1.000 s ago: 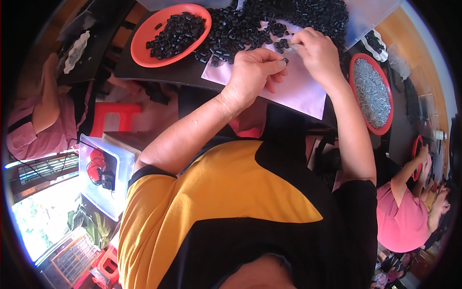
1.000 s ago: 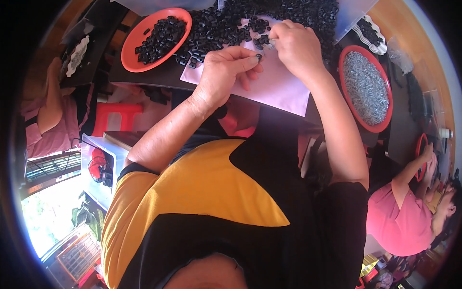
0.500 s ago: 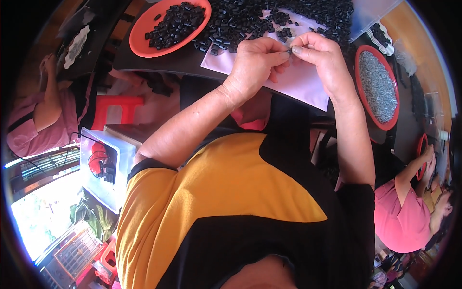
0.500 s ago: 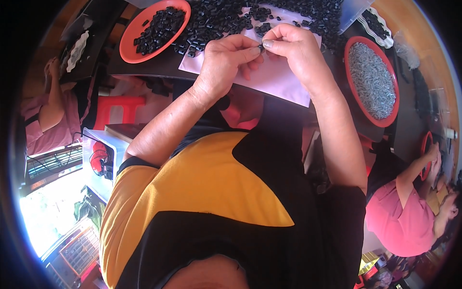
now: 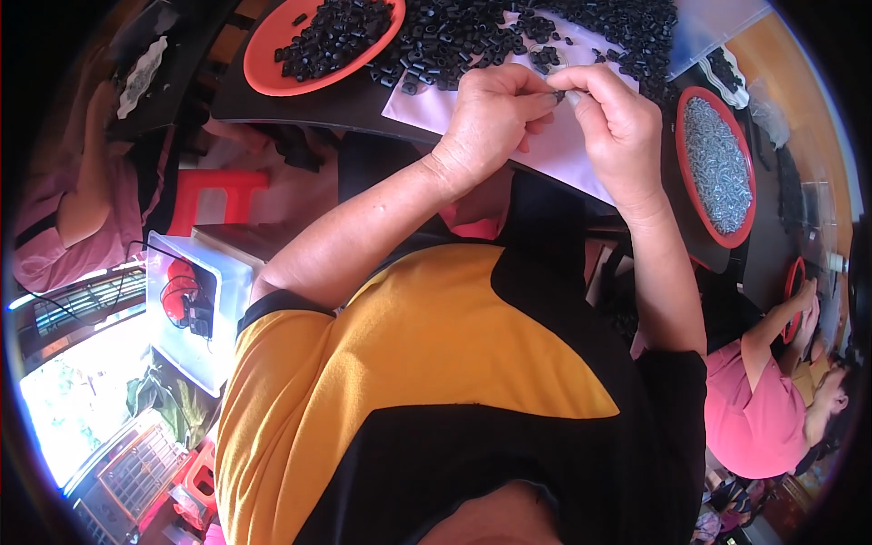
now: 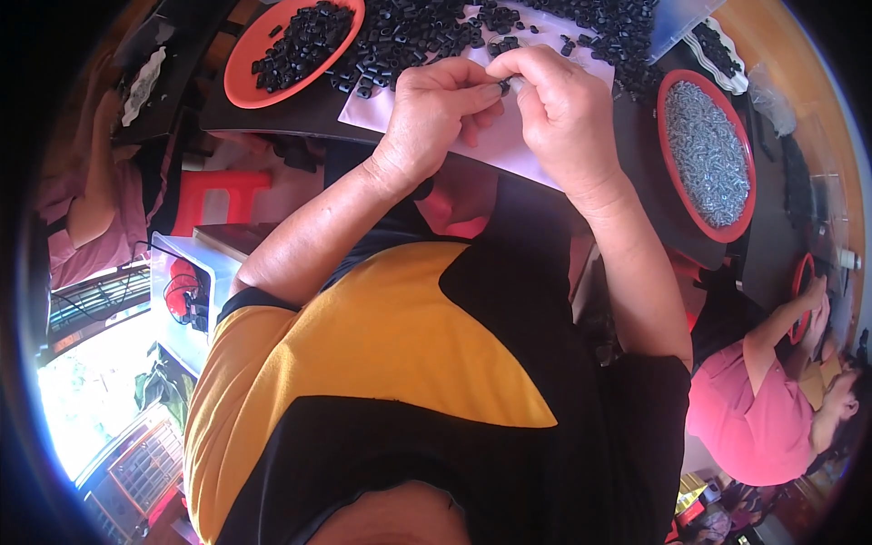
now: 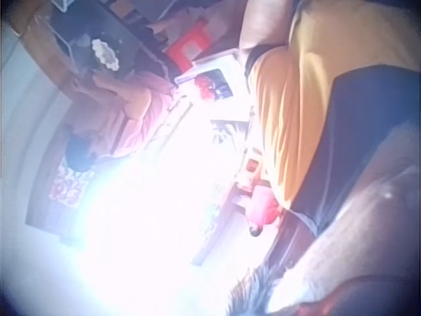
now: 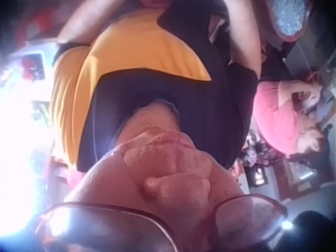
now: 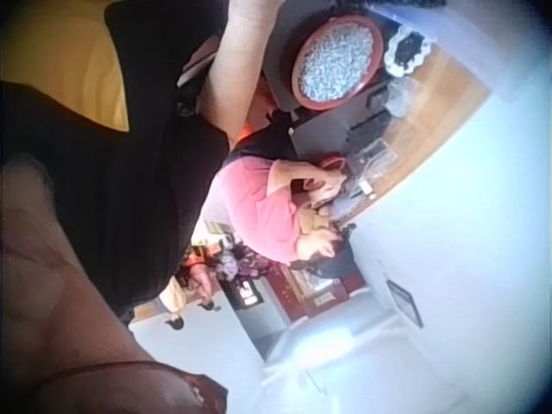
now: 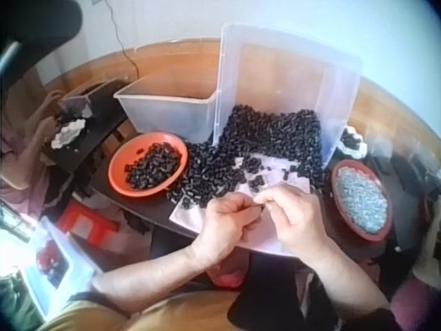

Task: The person assembles small components by picking up plastic pieces and inserting small pins into them by hand.

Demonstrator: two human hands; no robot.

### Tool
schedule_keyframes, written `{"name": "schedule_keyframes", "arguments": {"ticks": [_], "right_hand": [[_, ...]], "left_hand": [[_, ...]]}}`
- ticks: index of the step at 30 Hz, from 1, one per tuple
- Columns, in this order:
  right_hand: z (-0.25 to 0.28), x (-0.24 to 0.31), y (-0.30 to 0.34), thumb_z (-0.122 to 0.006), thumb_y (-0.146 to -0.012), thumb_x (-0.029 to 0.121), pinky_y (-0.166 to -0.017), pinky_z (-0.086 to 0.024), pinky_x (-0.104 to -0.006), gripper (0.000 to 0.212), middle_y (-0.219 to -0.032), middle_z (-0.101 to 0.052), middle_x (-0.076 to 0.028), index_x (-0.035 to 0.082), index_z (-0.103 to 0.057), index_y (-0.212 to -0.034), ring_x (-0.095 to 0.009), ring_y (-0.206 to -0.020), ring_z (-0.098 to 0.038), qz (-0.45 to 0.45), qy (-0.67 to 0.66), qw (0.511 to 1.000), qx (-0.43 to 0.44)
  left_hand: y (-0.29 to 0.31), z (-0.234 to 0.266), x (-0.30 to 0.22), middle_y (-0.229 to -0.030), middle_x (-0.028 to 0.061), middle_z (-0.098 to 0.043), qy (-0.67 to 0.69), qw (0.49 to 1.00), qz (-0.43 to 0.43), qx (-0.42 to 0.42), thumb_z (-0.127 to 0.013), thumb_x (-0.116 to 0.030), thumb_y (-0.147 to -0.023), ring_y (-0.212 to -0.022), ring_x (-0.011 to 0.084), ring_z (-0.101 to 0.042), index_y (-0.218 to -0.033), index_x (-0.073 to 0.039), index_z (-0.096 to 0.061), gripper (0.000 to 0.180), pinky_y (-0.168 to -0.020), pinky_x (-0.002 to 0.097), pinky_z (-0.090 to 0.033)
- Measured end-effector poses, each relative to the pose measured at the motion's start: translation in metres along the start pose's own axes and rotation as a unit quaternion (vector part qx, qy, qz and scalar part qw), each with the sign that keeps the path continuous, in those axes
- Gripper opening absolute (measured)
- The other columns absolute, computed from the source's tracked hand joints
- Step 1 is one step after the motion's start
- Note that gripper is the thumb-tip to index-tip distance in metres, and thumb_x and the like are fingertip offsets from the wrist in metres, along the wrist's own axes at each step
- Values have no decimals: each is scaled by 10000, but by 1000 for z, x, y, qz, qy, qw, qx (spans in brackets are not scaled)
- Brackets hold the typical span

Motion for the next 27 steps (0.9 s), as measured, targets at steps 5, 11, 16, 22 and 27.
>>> {"name": "schedule_keyframes", "arguments": {"ticks": [5, 11, 16, 22, 27], "right_hand": [[-1, -4, -2, -529, -751, -137, -647, -532, -302, 298, -846, -700, -71, 52, -648, -948, -226, -753, -685, -30, -27, 999, 13], [-5, 17, -9, -553, -716, -117, -648, -534, -340, 279, -802, -683, -62, 72, -615, -912, -266, -744, -671, 88, 104, 990, 37], [-11, 29, -10, -560, -718, -109, -634, -532, -359, 307, -798, -677, -74, 102, -597, -938, -278, -744, -671, 154, 177, 969, 72], [-8, -3, -8, -590, -718, -76, -619, -525, -383, 257, -786, -666, -76, 104, -587, -902, -288, -721, -668, -12, 33, 997, 73], [-22, 40, -3, -631, -693, 3, -675, -462, -359, 224, -763, -608, -38, 107, -567, -880, -249, -729, -615, 173, 267, 946, 62]], "left_hand": [[0, 0, 2, -766, 46, -651, -4, 1000, 7, 2, -641, -66, -888, -648, 87, -590, -931, 22, -664, 101, -500, 215, -467], [1, -1, 2, -745, 27, -636, -13, 1000, -6, 5, -643, -66, -883, -650, 77, -590, -916, 15, -663, 89, -515, 217, -477], [1, 1, 0, -687, 43, -620, -14, 1000, -19, -8, -646, -48, -821, -590, 90, -575, -845, 23, -659, 77, -488, 234, -475], [4, -1, -1, -759, 29, -644, -23, 1000, -8, 6, -639, -44, -859, -649, 72, -585, -885, 10, -663, 64, -537, 225, -479], [5, 4, -12, -662, 74, -625, -40, 992, -111, -49, -639, -14, -789, -618, 125, -582, -802, 51, -661, 69, -559, 283, -476]]}}
Point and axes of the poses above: each hand's wrist, its own y-axis away from the middle knuckle, its own z-axis out of the back of the hand, x = y × z, the point moved 8 cm from there along -y, towards the middle knuckle
